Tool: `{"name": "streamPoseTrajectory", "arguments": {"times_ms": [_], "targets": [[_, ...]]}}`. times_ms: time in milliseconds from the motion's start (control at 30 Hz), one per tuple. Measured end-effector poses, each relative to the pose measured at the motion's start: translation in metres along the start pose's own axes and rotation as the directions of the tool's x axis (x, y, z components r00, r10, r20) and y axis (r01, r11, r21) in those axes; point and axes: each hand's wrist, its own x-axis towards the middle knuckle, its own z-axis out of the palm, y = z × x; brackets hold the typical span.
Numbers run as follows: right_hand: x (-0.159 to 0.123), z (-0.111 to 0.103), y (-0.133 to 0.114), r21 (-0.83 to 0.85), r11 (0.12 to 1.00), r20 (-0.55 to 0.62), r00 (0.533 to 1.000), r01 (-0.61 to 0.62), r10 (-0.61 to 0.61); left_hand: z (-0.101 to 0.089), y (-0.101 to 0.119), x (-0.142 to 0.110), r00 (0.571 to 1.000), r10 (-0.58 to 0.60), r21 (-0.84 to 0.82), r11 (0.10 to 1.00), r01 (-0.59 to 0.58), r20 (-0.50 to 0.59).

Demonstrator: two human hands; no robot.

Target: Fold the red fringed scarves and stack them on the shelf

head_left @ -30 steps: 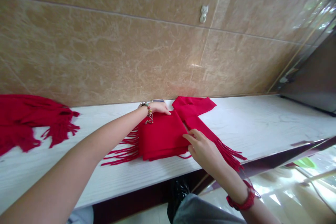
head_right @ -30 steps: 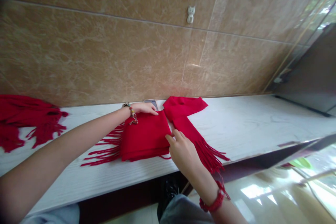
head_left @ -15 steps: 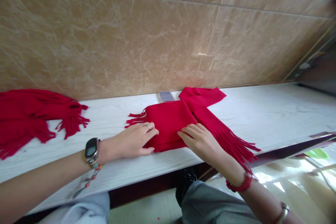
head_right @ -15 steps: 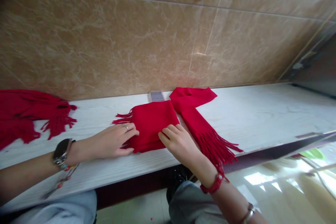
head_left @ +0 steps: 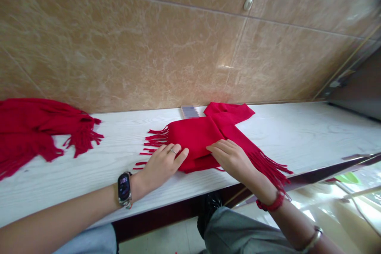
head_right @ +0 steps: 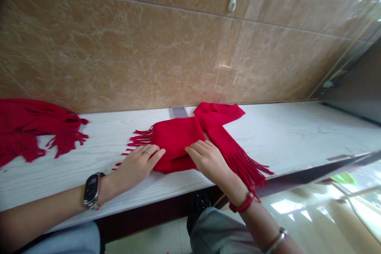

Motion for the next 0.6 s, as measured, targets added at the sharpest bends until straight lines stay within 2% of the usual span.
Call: {"name": "streamPoseTrajectory", "arguments": {"times_ms": [133,233,367,467,600], "targets": [[-0.001,0.001,0.002,0.032,0.999,-0.024,0.999,-0.024,0.025,-0.018,-0.021,-0.001,0.987,0.158,-0.031,0.987,-0.159,-0.027],[-0.001,0.002,0.002,0.049,0.999,-0.012,1.0,-0.016,0.016,-0.028,-0.03,-0.004,0.984,0.18,-0.083,0.98,-0.18,-0.008],[-0.002,-0.002,0.006,0.069,0.998,-0.011,1.0,0.004,-0.003,-0.035,-0.027,-0.007,0.981,0.196,-0.111,0.974,-0.196,-0.005],[-0.005,-0.009,0.01,0.098,0.995,-0.006,1.0,0.006,-0.005,-0.034,-0.021,-0.009,0.965,0.259,-0.08,0.962,-0.26,-0.032],[-0.01,-0.014,0.013,0.132,0.991,0.056,0.997,0.036,-0.044,-0.019,-0.012,-0.013,0.923,0.38,-0.01,0.925,-0.381,-0.055]]}}
